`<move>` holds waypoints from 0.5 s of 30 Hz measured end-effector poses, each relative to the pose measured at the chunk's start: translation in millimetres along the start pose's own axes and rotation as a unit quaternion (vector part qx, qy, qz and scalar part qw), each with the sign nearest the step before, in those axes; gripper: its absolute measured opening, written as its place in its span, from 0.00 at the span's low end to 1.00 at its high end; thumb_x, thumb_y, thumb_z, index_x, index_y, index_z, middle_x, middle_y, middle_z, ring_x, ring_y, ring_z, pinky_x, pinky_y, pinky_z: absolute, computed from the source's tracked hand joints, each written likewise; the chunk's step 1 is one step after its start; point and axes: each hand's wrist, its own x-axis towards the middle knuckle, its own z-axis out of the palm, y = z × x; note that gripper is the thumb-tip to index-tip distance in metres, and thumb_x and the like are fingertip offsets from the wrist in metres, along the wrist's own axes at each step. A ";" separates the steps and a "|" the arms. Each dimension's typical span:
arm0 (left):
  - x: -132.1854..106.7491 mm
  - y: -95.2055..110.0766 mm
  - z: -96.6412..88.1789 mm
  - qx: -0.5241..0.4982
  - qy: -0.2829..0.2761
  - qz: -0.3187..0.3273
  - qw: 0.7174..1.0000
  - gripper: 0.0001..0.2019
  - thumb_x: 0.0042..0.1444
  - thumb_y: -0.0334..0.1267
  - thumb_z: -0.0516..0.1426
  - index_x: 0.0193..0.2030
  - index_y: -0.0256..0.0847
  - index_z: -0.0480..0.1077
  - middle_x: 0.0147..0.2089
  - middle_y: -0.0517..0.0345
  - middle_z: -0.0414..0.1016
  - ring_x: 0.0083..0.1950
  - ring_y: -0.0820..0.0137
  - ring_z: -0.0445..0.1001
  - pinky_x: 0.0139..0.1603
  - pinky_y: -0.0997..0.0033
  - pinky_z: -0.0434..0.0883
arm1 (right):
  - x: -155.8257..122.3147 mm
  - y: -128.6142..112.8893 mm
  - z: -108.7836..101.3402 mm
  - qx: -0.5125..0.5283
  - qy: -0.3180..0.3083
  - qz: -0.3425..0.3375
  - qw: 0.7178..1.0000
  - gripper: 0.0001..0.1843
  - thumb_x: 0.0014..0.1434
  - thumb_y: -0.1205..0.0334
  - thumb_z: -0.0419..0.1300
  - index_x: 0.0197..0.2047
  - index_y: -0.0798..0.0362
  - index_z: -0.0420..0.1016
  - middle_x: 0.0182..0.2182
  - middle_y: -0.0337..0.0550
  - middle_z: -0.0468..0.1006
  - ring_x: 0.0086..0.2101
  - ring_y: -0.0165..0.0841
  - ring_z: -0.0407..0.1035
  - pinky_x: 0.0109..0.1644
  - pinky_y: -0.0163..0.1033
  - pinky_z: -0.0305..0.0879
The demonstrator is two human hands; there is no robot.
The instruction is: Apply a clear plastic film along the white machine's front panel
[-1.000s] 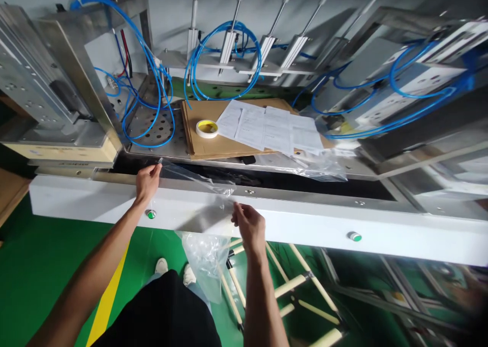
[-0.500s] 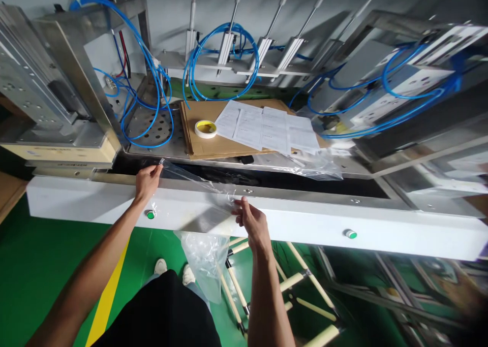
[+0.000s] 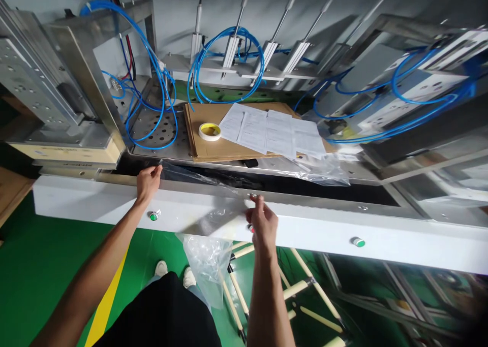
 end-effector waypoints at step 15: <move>26.6 -2.6 -7.0 -0.028 -0.027 -0.124 0.992 0.20 0.51 0.57 0.68 0.39 0.40 0.79 0.22 0.59 0.74 0.20 0.66 0.71 0.23 0.68 0.64 | -15.3 34.7 61.9 -0.418 -0.163 -0.484 0.752 0.47 0.67 0.30 0.57 0.78 0.50 0.60 0.74 0.55 0.63 0.74 0.55 0.53 0.77 0.62 0.47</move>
